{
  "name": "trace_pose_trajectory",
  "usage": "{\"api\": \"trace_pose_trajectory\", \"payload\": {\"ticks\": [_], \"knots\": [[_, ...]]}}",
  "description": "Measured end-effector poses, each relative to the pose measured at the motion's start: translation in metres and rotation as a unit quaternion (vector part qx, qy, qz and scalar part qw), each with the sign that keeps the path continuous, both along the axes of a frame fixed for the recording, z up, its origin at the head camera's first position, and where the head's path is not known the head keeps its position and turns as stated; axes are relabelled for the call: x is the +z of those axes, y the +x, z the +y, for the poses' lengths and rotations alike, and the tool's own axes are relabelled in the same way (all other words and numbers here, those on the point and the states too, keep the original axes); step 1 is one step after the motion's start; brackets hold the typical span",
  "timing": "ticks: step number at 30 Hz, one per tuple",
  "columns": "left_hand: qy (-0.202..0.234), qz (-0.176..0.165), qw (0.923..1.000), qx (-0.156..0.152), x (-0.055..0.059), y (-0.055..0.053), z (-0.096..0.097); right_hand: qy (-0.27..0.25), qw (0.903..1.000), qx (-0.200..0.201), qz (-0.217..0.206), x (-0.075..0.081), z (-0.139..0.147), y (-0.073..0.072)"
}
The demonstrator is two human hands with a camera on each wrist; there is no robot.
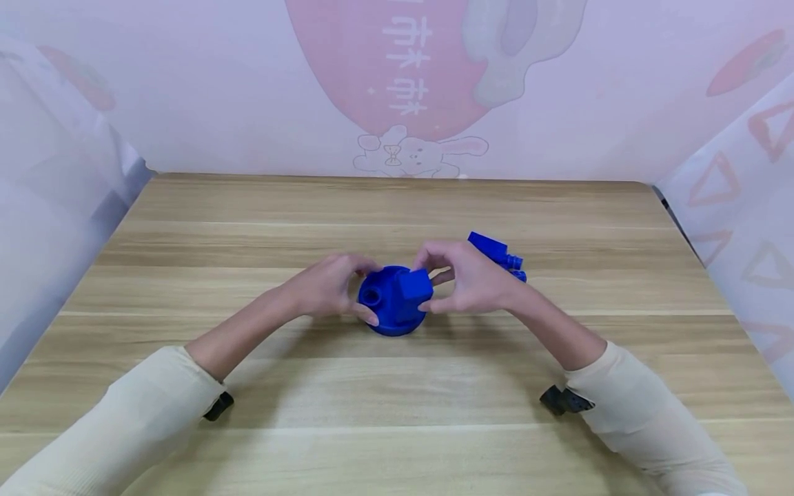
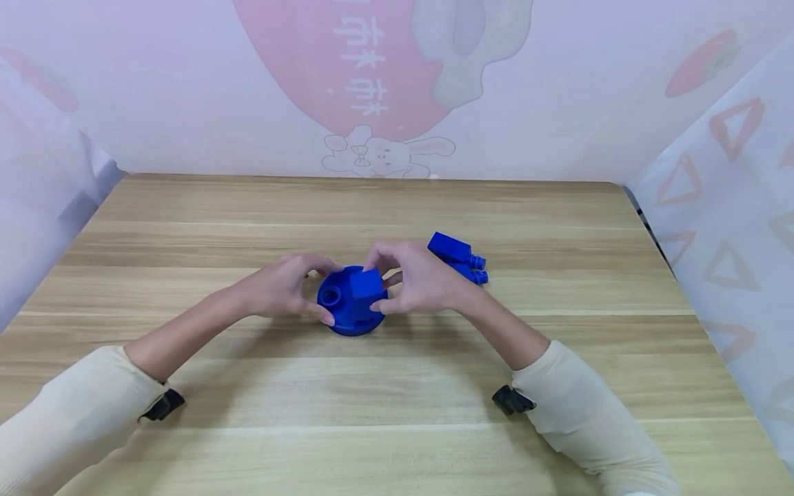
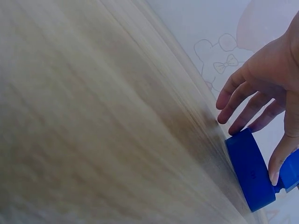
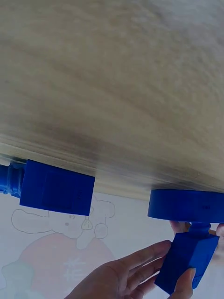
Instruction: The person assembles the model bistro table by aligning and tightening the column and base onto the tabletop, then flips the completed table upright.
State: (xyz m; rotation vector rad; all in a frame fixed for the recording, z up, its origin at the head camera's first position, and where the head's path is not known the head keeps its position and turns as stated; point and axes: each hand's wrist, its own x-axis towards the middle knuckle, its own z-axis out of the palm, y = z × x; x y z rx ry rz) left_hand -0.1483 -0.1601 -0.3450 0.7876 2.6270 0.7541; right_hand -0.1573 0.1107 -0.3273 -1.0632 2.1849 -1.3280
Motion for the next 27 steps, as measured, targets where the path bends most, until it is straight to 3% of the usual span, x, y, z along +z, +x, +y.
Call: {"api": "trace_pose_trajectory", "payload": {"ticks": [10,18,23,27], "knots": [[0.002,0.003,1.0000,-0.006,0.000,-0.001,0.001,0.023,0.9972,0.057,0.043,-0.003,0.009,-0.009],[-0.003,0.000,1.0000,-0.006,-0.001,-0.002,0.001,0.032,0.9907,0.132,0.009,-0.005,0.009,-0.015],[-0.003,0.001,1.0000,-0.006,-0.001,-0.002,0.001,0.025,0.9932,0.113,0.008,-0.008,0.005,-0.019],[-0.001,0.002,1.0000,-0.004,-0.001,-0.001,0.000,0.026,0.9938,0.085,0.066,-0.010,-0.001,-0.015]]}}
